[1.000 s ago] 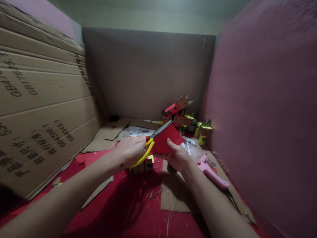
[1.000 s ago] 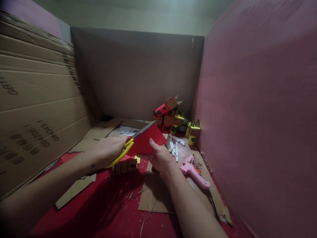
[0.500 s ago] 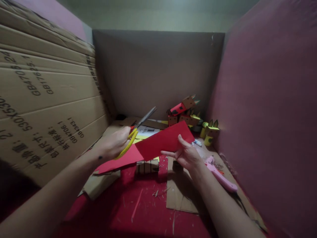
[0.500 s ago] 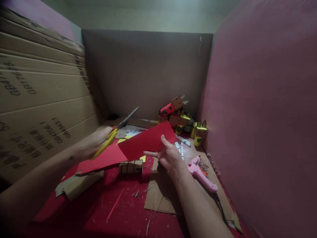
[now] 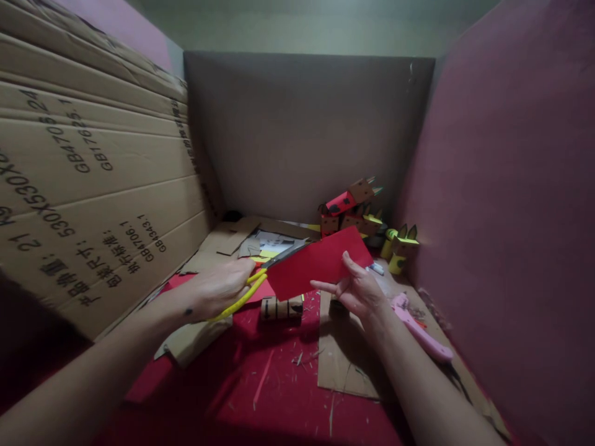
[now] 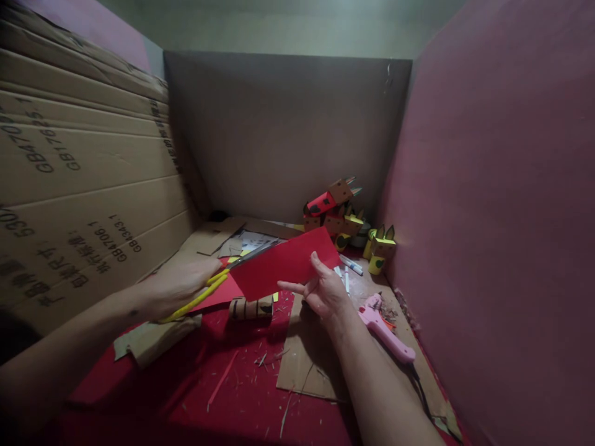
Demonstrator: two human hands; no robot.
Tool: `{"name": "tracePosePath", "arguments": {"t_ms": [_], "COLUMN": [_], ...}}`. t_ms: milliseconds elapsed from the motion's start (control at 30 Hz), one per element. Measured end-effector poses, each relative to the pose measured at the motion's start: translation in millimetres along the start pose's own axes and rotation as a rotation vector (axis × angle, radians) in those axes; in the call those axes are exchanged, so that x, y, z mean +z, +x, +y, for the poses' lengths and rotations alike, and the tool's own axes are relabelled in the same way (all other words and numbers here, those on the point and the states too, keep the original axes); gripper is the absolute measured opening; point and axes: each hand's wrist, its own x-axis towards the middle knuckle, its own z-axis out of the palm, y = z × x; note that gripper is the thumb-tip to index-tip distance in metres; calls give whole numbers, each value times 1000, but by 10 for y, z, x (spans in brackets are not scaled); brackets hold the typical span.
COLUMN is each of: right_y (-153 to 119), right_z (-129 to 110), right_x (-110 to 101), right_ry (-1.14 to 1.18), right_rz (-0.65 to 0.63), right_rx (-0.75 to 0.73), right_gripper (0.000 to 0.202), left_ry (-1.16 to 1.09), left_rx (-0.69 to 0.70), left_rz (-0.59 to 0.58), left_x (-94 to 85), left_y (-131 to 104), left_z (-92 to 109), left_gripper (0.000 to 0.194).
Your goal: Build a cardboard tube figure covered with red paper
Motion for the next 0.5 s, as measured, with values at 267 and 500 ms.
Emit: {"name": "tracePosePath", "arguments": {"t_ms": [267, 500], "right_y": [-7, -24], "right_z": [5, 8], "right_x": [13, 42], "right_ry": [12, 21], "right_rz": [51, 74], "right_rx": [-31, -58], "right_gripper": [19, 22], "left_ry": [71, 87], "left_rx": [-60, -107], "left_rz": [-112, -83], "left_x": [-2, 24], "left_y": [22, 49], "left_z": [106, 100], "left_gripper": [27, 30]}}
